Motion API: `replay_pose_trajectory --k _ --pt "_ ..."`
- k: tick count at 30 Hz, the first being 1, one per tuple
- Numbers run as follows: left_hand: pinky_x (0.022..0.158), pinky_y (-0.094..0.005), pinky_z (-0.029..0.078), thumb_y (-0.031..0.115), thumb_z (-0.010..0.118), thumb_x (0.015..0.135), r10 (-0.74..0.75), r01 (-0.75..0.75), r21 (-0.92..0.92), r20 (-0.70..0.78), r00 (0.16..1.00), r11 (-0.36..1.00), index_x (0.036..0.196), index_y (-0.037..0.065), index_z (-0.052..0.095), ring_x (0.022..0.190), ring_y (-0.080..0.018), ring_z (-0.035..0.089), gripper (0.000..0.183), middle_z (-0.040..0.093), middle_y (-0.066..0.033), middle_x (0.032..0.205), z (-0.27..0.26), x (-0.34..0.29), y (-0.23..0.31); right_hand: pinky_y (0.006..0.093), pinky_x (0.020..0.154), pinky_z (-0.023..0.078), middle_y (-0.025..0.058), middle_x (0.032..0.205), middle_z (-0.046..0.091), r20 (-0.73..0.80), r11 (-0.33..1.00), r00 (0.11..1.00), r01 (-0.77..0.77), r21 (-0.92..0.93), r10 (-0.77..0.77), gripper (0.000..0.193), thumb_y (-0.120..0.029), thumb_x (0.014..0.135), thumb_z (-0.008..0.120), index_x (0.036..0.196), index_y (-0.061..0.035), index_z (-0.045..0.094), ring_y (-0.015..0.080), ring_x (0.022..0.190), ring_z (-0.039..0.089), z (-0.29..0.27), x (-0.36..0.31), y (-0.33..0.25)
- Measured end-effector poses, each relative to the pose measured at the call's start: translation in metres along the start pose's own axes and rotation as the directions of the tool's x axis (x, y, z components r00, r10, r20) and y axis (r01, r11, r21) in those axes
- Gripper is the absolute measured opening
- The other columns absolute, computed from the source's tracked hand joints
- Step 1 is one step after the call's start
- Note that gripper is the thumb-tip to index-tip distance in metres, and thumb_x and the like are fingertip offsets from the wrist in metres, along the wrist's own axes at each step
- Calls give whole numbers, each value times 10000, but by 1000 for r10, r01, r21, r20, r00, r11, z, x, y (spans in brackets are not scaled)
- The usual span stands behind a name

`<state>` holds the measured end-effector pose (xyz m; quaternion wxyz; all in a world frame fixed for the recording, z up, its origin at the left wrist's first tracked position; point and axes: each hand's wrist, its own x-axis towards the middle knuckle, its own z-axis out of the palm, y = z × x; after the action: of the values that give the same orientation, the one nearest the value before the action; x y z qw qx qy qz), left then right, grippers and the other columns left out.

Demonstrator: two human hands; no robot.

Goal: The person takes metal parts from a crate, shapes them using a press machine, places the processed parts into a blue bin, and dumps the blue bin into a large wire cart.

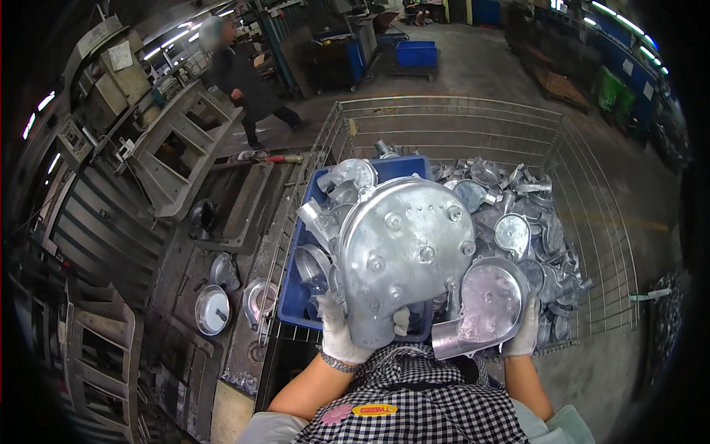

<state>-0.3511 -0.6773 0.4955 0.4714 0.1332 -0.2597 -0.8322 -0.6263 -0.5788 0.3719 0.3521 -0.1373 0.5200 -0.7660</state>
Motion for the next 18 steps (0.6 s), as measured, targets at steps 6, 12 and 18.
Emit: replay_pose_trajectory --k 6,12,18 --pt "624 -372 501 803 487 613 -19 18 47 20 1000 999 1291 36 336 762 -279 598 1035 556 -168 1015 -1 0 1 351 933 422 124 1243 469 47 1000 999 15 -2 -15 533 -405 931 417 1291 -13 377 237 1104 501 4 2 -1" --pt "600 -371 491 819 474 597 -137 137 -109 11 991 985 1267 78 382 761 -279 584 1003 560 -138 1028 -3 23 -6 357 948 409 131 1259 461 -17 999 1000 10 -38 -11 559 -414 929 419 1313 -11 361 237 1130 484 -6 -1 -7" --pt "644 -370 501 826 456 594 -196 190 -268 2 981 945 1257 108 417 798 -247 590 978 572 -105 1067 -13 48 -19 352 929 428 152 1233 467 -101 997 995 -16 81 24 526 -365 936 418 1299 11 367 238 1117 492 -27 -9 -17"
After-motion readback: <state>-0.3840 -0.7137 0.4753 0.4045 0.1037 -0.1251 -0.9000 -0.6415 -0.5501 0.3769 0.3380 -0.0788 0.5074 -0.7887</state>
